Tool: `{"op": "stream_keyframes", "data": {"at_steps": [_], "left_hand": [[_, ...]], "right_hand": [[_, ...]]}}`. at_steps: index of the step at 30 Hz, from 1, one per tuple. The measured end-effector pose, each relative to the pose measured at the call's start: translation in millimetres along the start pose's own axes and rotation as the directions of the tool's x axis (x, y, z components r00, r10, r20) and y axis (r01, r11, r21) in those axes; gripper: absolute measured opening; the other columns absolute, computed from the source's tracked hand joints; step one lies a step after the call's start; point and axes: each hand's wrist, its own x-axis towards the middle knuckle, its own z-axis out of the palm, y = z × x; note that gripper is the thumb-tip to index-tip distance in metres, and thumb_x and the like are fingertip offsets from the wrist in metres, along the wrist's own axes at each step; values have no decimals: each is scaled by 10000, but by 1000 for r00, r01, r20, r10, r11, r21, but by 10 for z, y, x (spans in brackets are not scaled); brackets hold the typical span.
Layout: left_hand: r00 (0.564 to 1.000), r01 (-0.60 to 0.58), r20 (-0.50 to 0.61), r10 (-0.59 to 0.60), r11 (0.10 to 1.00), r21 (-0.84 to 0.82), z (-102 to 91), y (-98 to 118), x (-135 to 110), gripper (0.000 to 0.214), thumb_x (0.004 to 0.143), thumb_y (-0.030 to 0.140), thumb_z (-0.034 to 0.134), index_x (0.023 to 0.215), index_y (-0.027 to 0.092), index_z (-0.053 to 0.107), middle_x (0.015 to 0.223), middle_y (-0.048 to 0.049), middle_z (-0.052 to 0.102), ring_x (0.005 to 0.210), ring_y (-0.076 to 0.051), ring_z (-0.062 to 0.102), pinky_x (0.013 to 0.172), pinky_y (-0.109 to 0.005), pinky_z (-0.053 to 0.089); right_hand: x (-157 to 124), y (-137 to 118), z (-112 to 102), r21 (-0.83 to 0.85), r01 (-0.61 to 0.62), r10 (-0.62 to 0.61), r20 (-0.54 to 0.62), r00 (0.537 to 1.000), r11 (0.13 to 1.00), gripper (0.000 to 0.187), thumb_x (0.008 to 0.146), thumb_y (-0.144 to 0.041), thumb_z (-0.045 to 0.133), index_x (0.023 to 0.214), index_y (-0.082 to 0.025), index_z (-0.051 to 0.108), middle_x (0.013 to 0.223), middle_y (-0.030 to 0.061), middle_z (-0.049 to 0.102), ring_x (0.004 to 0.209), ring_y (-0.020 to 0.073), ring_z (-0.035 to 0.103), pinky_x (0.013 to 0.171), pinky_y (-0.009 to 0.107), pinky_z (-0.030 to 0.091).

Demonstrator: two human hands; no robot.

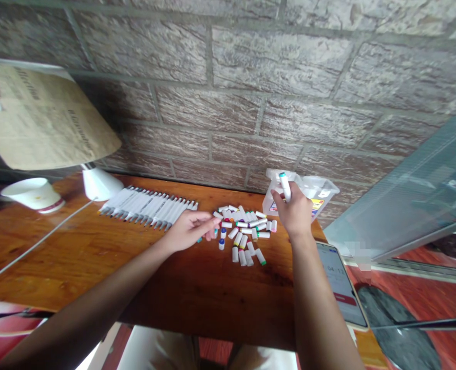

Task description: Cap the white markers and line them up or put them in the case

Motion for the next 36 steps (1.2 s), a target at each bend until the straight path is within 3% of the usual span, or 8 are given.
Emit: {"op": "stream_keyframes", "data": {"at_steps": [4,7,10,14,22,25,30,36], "left_hand": [[994,-56,-92,61,997,49,3,-11,14,361,923,490,635,787,166,716,718,-35,749,636,-138,687,607,-239,537],[954,-157,-228,196,971,180,2,1,15,257,876,421,725,965,180,739,964,-68,786,897,-193,734,815,-303,576],[878,-278,-276,391,886,370,-4,14,3,519,788,406,827,1236,200,664,1248,-117,715,1185,-256,663,1057,-404,511],[834,-348,-252,491,822,451,-2,-3,-10,862,706,462,883,1436,213,498,1423,-159,605,1312,-296,590,1116,-440,477],[894,-200,-358,271,954,223,12,41,-25,583,759,402,839,1236,177,591,1207,-101,726,1094,-252,700,973,-351,551],[905,-179,-379,193,981,71,8,43,12,570,748,375,846,1211,177,581,1201,-97,728,1103,-243,699,999,-363,547],[914,-137,-400,75,982,-127,-15,-10,89,590,672,388,885,1126,187,565,1163,-87,744,1084,-241,717,995,-391,572],[925,-121,-378,49,978,-171,-37,-42,107,591,650,394,896,1090,194,556,1133,-76,750,1064,-238,725,1020,-441,574]], "right_hand": [[-162,-174,-90,103,122,-111,-102,989,987,376,840,-510,689,1050,-199,712,758,50,745,658,232,687,680,344,515],[-327,-388,-167,188,234,-200,-184,962,954,341,862,-488,703,1056,-208,719,748,33,751,645,205,694,669,313,527],[-513,-627,-211,277,297,-252,-187,949,914,332,865,-478,723,1073,-220,715,751,15,751,613,184,682,661,301,535],[-727,-889,-198,384,331,-313,-111,943,862,322,857,-453,747,1094,-238,705,748,-11,752,630,176,695,643,280,532],[-835,-1068,-193,670,134,-267,99,959,730,388,833,-377,785,1191,-297,657,724,-33,667,586,156,587,604,299,493],[-749,-957,-223,831,-52,-171,174,970,554,447,827,-381,787,1239,-295,636,747,-36,600,597,133,525,568,277,460],[-544,-613,-176,889,-385,-150,428,891,248,287,855,-459,714,1031,-235,743,873,16,627,659,117,525,579,263,466],[-388,-379,-126,908,-385,-62,399,915,167,335,876,-590,659,909,-257,676,828,4,640,731,139,613,660,265,539]]}}
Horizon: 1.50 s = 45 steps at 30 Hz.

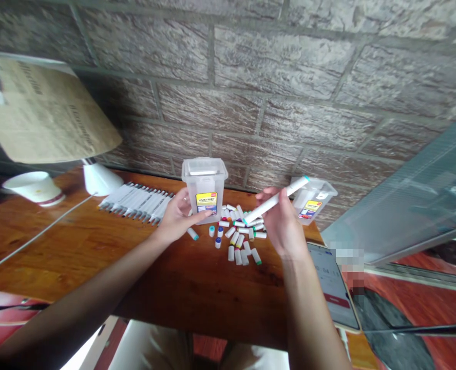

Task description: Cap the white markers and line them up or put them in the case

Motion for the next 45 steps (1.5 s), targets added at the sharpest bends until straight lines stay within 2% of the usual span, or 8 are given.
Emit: {"op": "stream_keyframes", "data": {"at_steps": [3,5,10,15,26,30,34,45], "left_hand": [[1000,-26,17,26,999,21,-6,1,-4,586,654,380,893,1100,195,560,1147,-80,750,1086,-246,720,1023,-434,570],[999,-46,27,44,997,63,-10,-8,-13,591,659,370,893,1120,190,568,1163,-86,747,1101,-250,714,1020,-417,566],[991,-136,35,132,973,189,-14,-61,-42,601,680,328,893,1177,178,590,1180,-89,735,1103,-239,703,1006,-371,548],[991,-137,36,133,964,230,-19,-71,-36,611,694,359,881,1202,179,594,1179,-86,736,1091,-238,704,995,-367,547],[988,-153,25,152,948,280,-41,-74,-40,593,714,355,867,1210,172,597,1192,-98,724,1104,-238,691,990,-353,535],[985,-168,12,172,941,295,-44,-64,-18,586,709,358,865,1196,172,597,1183,-97,726,1098,-238,694,984,-355,538],[989,-137,-23,149,954,267,-42,-47,-4,577,699,365,870,1171,176,598,1168,-90,730,1093,-239,696,969,-350,543],[990,-69,-113,89,983,169,-50,-30,34,567,681,368,881,1126,177,586,1161,-90,741,1066,-235,713,953,-358,562]], "right_hand": [[-4,-18,-20,-7,-33,33,20,999,999,428,880,-685,602,904,-261,654,667,-41,526,508,104,484,438,223,433],[-24,-35,-9,8,-36,36,7,999,999,431,851,-684,649,924,-260,668,639,-55,516,464,81,449,388,195,394],[-63,-82,34,14,102,-101,-66,993,995,361,778,-525,817,1024,-276,725,881,-16,716,645,68,624,507,143,507],[-72,-104,48,40,146,-140,-115,983,988,313,746,-467,851,979,-284,749,1032,1,749,688,73,651,564,165,560],[-162,-40,219,11,135,-134,-28,991,991,296,732,-358,852,995,-301,730,1016,5,745,818,118,669,608,199,550],[-167,-10,190,27,144,-144,-1,990,989,249,753,-399,829,965,-323,723,961,-18,722,692,94,591,537,201,491],[-160,28,171,50,88,-89,19,996,995,261,744,-469,834,894,-292,714,796,-38,667,531,66,462,452,190,426],[-229,266,267,-135,-51,68,119,991,989,326,760,-477,836,938,-213,768,665,-32,666,392,37,414,344,168,332]]}}
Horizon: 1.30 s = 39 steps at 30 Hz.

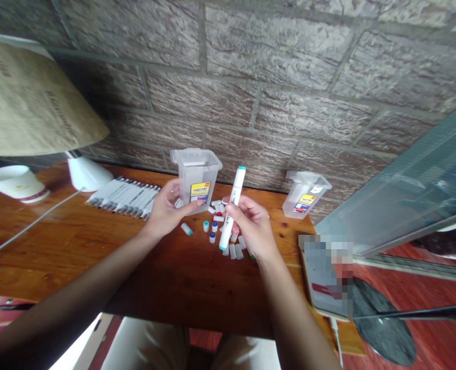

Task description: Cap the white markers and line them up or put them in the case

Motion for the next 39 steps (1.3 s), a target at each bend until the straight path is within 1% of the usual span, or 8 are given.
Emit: {"op": "stream_keyframes", "data": {"at_steps": [7,16,20,24,28,32,36,39], "left_hand": [[1000,-14,4,14,1000,7,2,0,-4,561,687,348,879,1129,174,581,1154,-87,742,1076,-237,712,969,-362,557],[999,-33,2,33,999,14,7,-33,0,550,682,334,878,1125,180,590,1132,-77,750,1050,-233,722,964,-375,564],[998,-64,27,63,996,56,-12,-43,-2,562,696,334,866,1158,171,590,1133,-82,750,1041,-228,723,945,-360,570],[989,-130,96,115,978,165,-33,-44,-32,602,711,373,857,1215,171,596,1169,-85,736,1076,-238,706,958,-358,559],[977,-193,141,157,939,286,-31,0,-76,578,731,376,843,1224,171,621,1153,-73,735,1040,-224,703,910,-314,558],[961,-259,188,204,902,344,-21,47,-106,543,752,335,824,1230,166,632,1151,-70,742,1020,-213,705,907,-296,553],[954,-280,211,213,884,374,-25,45,-118,547,753,343,820,1230,157,630,1162,-77,742,1032,-218,706,924,-298,552],[955,-275,215,204,877,394,-29,34,-122,558,749,347,822,1239,165,625,1177,-76,739,1047,-223,705,940,-306,550]], "right_hand": [[-12,45,-16,20,20,-20,42,999,1000,340,870,-525,724,992,-212,780,687,-24,645,412,29,394,358,158,325],[-15,52,12,60,-4,1,46,999,998,355,859,-545,728,997,-225,795,686,-21,617,420,33,379,351,171,327],[26,-53,4,190,113,-95,-102,990,975,316,791,-525,802,943,-248,801,769,-11,645,502,37,414,394,154,344],[106,-197,-142,211,317,-249,-297,922,925,306,769,-481,828,1014,-309,764,876,-25,664,624,60,511,479,156,417],[143,-237,-237,137,391,-318,-374,871,910,322,783,-434,816,1076,-334,726,1005,-12,685,727,81,572,507,165,410],[108,-166,-170,-69,393,-390,-370,843,917,341,835,-423,764,1146,-299,706,957,13,686,695,106,564,527,214,417],[51,-78,-89,-217,345,-400,-316,860,913,324,869,-428,739,1150,-267,726,846,3,646,635,101,529,524,228,405],[16,-48,-72,-312,312,-397,-263,879,897,285,893,-456,709,1063,-232,759,804,6,627,599,95,493,526,235,398]]}}
